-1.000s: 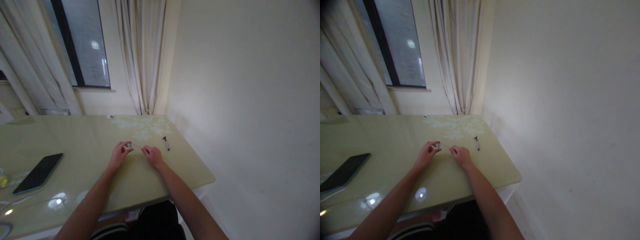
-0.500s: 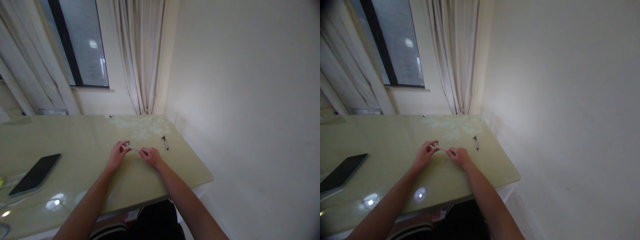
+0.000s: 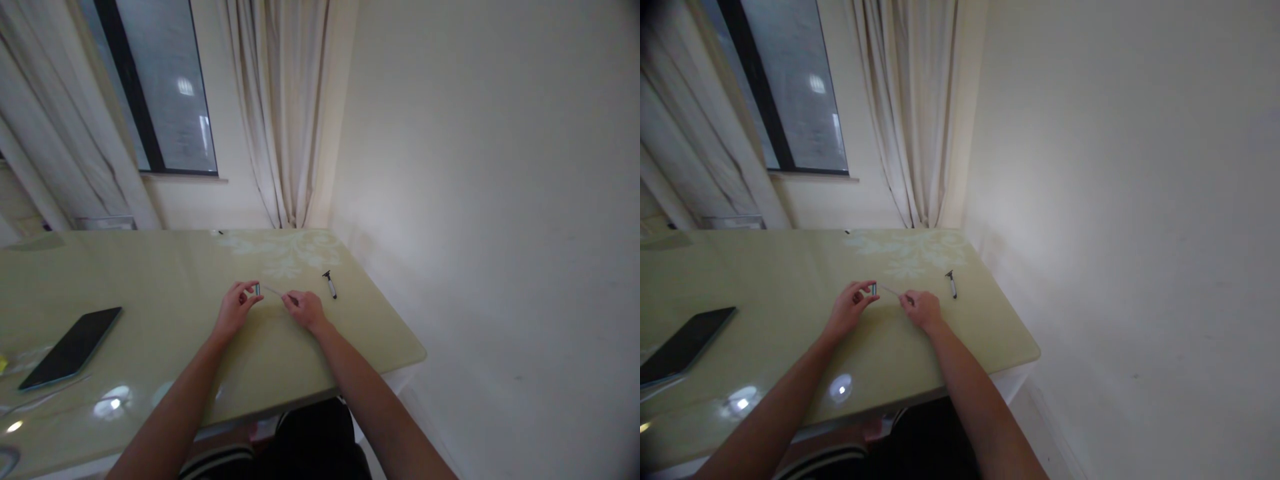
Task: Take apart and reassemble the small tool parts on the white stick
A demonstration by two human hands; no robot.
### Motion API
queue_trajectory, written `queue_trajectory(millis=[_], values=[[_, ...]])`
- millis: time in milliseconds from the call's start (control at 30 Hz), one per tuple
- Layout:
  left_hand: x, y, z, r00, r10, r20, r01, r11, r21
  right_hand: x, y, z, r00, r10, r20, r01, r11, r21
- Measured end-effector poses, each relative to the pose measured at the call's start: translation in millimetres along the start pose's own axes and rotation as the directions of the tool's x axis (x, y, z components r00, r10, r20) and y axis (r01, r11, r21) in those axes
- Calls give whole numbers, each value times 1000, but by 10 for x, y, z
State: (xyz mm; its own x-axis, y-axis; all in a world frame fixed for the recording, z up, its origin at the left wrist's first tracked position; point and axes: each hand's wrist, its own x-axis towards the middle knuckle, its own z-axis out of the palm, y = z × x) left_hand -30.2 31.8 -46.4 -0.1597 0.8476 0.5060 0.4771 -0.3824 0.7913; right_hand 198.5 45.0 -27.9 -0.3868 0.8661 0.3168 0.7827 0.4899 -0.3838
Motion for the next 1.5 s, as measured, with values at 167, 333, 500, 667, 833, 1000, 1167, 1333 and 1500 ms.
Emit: queue_trajectory(millis=[167, 333, 500, 667, 833, 1000, 1167, 1333, 1500], values=[[-1, -4, -8, 1000, 3, 8, -3, 1000, 11, -4, 14, 19, 997, -70, 20, 69, 997, 34], [11, -23, -4, 1000, 3, 6, -3, 1000, 5, 1, 7, 13, 1000, -11, 20, 11, 999, 31], [7, -29, 3, 1000, 2, 0, -2, 1000, 10, 3, -15, -5, 1000, -3, 18, 3, 1000, 9], [5, -11, -7, 1000, -8, -5, 8, 1000, -11, 6, 9, 15, 1000, -16, 11, 15, 999, 39], [1, -19, -4, 1000, -9, 7, 9, 1000, -9, 0, 24, 47, 1000, -24, 12, 24, 999, 27], [4, -35, 6, 1000, -7, -12, 7, 1000, -12, 3, 22, 42, 998, -65, 22, 64, 997, 42], [15, -42, -5, 1000, -11, -7, 11, 1000, -10, 8, 21, 41, 1000, 5, -24, -4, 1000, 16], [9, -32, -3, 1000, -12, 11, 13, 1000, -12, 12, 17, 41, 999, -34, 14, 33, 999, 26], [1, -3, 4, 1000, -16, 4, 16, 1000, -22, 17, 37, 55, 1000, -10, -14, 10, 1000, 25]])
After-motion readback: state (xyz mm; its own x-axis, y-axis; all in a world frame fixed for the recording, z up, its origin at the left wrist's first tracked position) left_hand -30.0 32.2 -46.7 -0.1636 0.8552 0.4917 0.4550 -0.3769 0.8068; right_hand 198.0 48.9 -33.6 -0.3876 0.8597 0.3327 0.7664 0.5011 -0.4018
